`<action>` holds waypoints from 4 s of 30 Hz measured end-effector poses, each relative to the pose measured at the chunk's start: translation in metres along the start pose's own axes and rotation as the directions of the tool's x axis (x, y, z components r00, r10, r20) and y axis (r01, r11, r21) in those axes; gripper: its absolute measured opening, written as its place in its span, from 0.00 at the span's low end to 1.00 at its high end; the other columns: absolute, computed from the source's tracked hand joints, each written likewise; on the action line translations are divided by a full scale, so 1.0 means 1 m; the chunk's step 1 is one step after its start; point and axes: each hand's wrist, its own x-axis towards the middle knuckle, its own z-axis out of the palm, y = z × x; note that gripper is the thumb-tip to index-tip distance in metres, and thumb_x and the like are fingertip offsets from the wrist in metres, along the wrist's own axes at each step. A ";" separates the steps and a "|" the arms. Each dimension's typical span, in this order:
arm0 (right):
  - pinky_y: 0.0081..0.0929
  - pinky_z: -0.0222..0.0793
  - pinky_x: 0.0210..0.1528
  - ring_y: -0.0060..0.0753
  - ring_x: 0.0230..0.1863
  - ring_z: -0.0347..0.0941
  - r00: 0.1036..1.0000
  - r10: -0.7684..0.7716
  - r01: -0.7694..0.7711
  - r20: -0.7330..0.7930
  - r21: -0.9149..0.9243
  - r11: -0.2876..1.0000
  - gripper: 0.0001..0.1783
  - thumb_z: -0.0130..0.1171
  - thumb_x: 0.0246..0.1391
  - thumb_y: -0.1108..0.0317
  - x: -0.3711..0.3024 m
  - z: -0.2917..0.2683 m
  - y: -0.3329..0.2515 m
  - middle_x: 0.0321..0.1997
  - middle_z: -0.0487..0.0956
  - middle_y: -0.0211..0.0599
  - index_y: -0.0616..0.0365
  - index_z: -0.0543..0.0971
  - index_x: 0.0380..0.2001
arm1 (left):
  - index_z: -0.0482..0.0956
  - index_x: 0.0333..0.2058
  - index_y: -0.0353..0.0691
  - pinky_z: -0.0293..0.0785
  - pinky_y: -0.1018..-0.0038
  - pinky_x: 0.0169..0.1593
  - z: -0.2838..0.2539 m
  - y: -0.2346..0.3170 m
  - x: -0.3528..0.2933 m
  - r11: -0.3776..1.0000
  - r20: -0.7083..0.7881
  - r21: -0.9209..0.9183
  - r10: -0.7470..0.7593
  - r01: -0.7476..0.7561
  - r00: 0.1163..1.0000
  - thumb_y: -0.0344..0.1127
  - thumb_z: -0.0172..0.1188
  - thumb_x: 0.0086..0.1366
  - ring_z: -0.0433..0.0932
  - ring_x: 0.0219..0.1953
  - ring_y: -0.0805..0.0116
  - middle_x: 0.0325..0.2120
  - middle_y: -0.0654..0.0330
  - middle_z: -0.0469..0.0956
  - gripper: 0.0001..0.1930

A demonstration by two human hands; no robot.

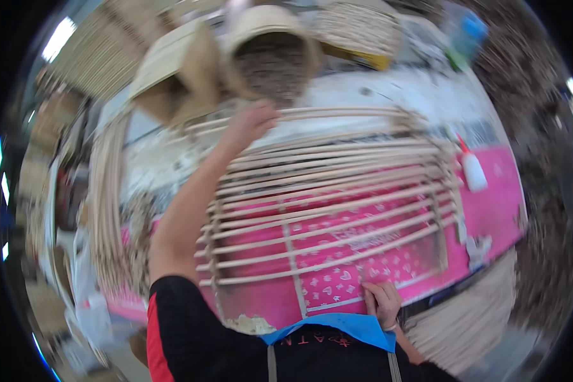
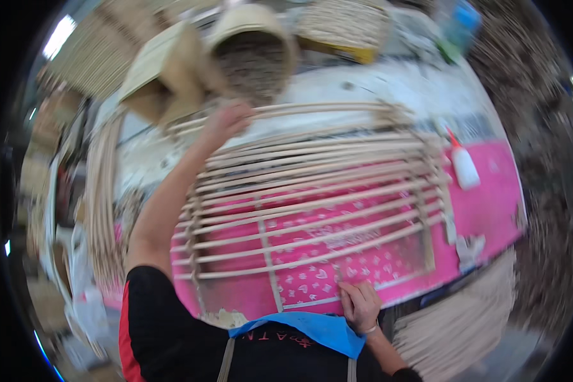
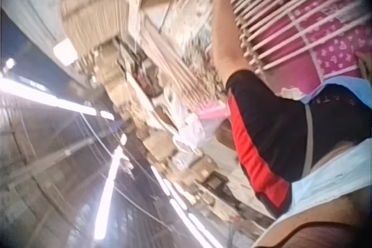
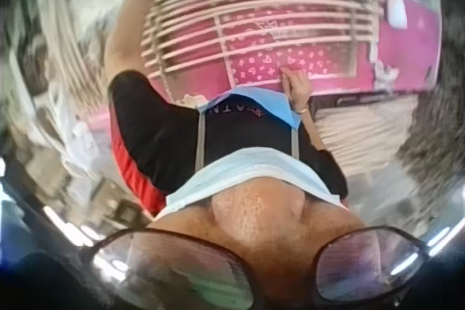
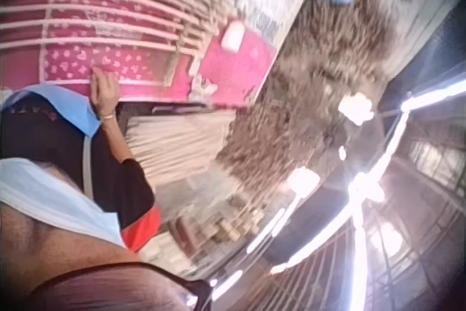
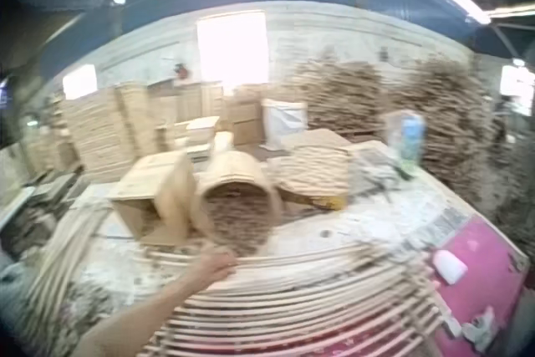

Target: Assembling wooden structures by applying glue and fitting wooden rings onto dowels to form a grid or frame.

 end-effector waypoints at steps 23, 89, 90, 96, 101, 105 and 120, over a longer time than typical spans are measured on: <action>0.37 0.70 0.42 0.44 0.37 0.74 0.999 -0.039 0.040 0.023 -0.021 0.999 0.08 0.57 0.63 0.78 -0.025 0.006 0.035 0.36 0.78 0.46 0.65 0.82 0.44 | 0.87 0.43 0.41 0.77 0.59 0.50 -0.312 0.003 -0.439 0.457 -0.843 0.227 -0.349 0.860 0.409 0.42 0.67 0.64 0.84 0.45 0.51 0.40 0.52 0.85 0.13; 0.38 0.76 0.58 0.37 0.55 0.78 0.105 0.948 -0.101 -0.299 0.946 0.309 0.23 0.56 0.73 0.56 -0.020 -0.017 0.117 0.58 0.79 0.40 0.59 0.71 0.61 | 0.79 0.51 0.42 0.76 0.65 0.57 0.016 0.069 -0.033 0.981 0.285 -0.110 -0.121 0.158 0.951 0.33 0.63 0.67 0.81 0.51 0.59 0.45 0.56 0.83 0.14; 0.37 0.76 0.57 0.37 0.55 0.79 0.118 0.941 -0.091 -0.316 0.941 0.327 0.23 0.56 0.73 0.55 -0.021 -0.017 0.118 0.57 0.79 0.40 0.59 0.71 0.61 | 0.79 0.52 0.38 0.75 0.68 0.60 0.016 0.068 -0.033 0.978 0.305 -0.118 -0.128 0.171 0.944 0.31 0.62 0.68 0.80 0.51 0.64 0.46 0.57 0.82 0.14; 0.36 0.76 0.57 0.36 0.54 0.79 0.130 0.929 -0.099 -0.346 0.928 0.359 0.24 0.55 0.73 0.55 -0.023 -0.015 0.120 0.57 0.80 0.40 0.61 0.71 0.61 | 0.79 0.49 0.40 0.74 0.65 0.56 0.017 0.070 -0.036 0.986 0.196 -0.145 -0.048 0.078 0.979 0.31 0.61 0.66 0.80 0.49 0.53 0.45 0.53 0.82 0.13; 0.35 0.76 0.57 0.36 0.54 0.79 0.122 0.933 -0.128 -0.338 0.927 0.352 0.25 0.56 0.73 0.55 -0.024 -0.015 0.122 0.57 0.79 0.40 0.62 0.71 0.62 | 0.80 0.50 0.39 0.74 0.65 0.55 0.016 0.071 -0.035 0.989 0.153 -0.149 0.011 0.012 0.988 0.30 0.60 0.66 0.80 0.48 0.51 0.45 0.52 0.82 0.14; 0.36 0.76 0.57 0.36 0.55 0.78 0.131 0.933 -0.101 -0.335 0.932 0.349 0.25 0.56 0.73 0.55 -0.023 -0.016 0.120 0.58 0.79 0.40 0.61 0.70 0.63 | 0.81 0.50 0.40 0.75 0.64 0.55 0.012 0.072 -0.033 0.980 0.166 -0.195 -0.008 0.041 0.986 0.28 0.59 0.66 0.80 0.49 0.51 0.45 0.52 0.82 0.14; 0.37 0.76 0.58 0.39 0.56 0.78 0.129 0.922 -0.101 -0.366 0.920 0.380 0.27 0.56 0.72 0.53 -0.022 -0.011 0.126 0.60 0.77 0.43 0.62 0.69 0.63 | 0.80 0.50 0.38 0.75 0.74 0.48 -0.037 0.114 -0.036 0.953 0.042 -0.295 -0.065 0.075 0.997 0.25 0.61 0.65 0.78 0.40 0.73 0.37 0.61 0.82 0.14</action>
